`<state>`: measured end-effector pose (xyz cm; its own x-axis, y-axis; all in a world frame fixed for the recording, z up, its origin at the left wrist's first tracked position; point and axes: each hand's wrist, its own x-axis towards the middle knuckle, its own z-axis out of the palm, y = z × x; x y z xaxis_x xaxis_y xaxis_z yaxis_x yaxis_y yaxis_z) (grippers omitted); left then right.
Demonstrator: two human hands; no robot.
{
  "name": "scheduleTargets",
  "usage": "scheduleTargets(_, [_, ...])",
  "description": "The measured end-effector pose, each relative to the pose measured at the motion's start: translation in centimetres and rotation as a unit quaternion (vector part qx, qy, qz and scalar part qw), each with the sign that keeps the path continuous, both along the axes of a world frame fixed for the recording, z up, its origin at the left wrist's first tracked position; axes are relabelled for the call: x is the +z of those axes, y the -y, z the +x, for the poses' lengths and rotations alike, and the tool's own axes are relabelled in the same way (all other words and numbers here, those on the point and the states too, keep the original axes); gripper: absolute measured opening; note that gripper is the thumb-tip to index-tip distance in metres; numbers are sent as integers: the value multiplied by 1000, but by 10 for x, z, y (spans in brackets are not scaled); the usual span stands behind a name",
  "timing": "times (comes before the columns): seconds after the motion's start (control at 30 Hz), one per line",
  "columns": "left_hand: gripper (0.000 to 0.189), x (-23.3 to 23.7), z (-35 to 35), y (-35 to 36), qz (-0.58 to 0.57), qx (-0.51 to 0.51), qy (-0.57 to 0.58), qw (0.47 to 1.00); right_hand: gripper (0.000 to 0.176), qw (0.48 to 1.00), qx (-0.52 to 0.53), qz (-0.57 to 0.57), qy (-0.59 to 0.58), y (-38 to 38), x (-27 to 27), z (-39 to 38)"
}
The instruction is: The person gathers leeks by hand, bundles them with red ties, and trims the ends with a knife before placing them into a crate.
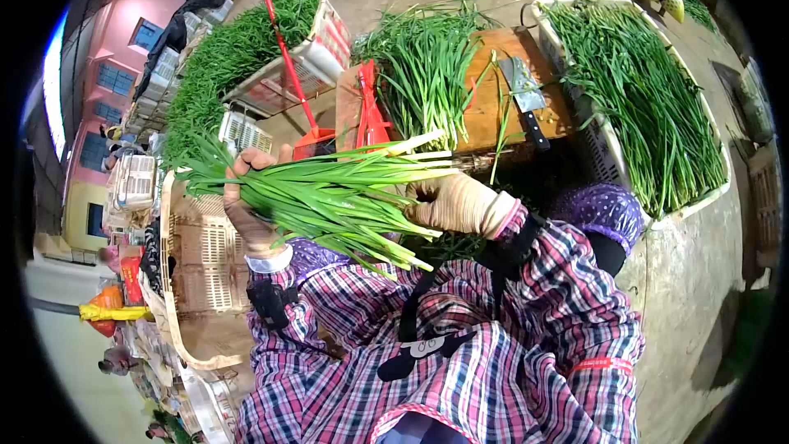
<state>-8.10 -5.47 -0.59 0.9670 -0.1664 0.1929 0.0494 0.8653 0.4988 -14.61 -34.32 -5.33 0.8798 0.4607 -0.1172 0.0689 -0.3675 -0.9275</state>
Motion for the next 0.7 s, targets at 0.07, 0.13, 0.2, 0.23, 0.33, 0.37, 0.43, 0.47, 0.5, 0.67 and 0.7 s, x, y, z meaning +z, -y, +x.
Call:
scheduleTargets(0.07, [22, 0, -2, -1, 46, 12, 21, 999, 19, 995, 1, 43, -91, 1, -3, 1])
scheduleTargets(0.13, [24, 0, 2, -14, 57, 38, 42, 997, 20, 998, 5, -48, -33, 5, -6, 2])
scheduleTargets(0.2, [26, 5, 9, -46, -8, 8, 10, 1000, 25, 998, 6, -60, -34, 22, -6, -4])
scheduleTargets(0.23, [23, -7, 16, -79, 15, 40, 46, 998, 27, 989, 2, -99, -111, 32, -3, -6])
scheduleTargets(0.33, [21, 3, 14, -115, -40, -26, 57, 997, 22, 990, 16, -133, -37, 59, -14, -14])
scheduleTargets(0.37, [20, 2, 14, -128, -19, -13, 66, 998, 21, 988, 12, -152, -35, 67, -6, -16])
scheduleTargets(0.43, [20, 0, 7, -145, -32, 10, 56, 998, 19, 980, -28, -192, 51, 89, -12, -19])
scheduleTargets(0.47, [20, -1, 6, -154, -24, 34, 46, 998, 17, 981, -68, -178, 43, 97, -10, -20])
scheduleTargets(0.5, [21, -3, 6, -163, -18, 58, 36, 998, 15, 973, -101, -199, 66, 106, -6, -22])
scheduleTargets(0.67, [22, -23, 6, -183, -39, 138, 85, 986, 5, 954, -285, -81, 38, 145, -7, -26])
scheduleTargets(0.7, [21, -14, 3, -167, -64, 151, 69, 984, 5, 954, -297, -41, 25, 145, 0, -25])
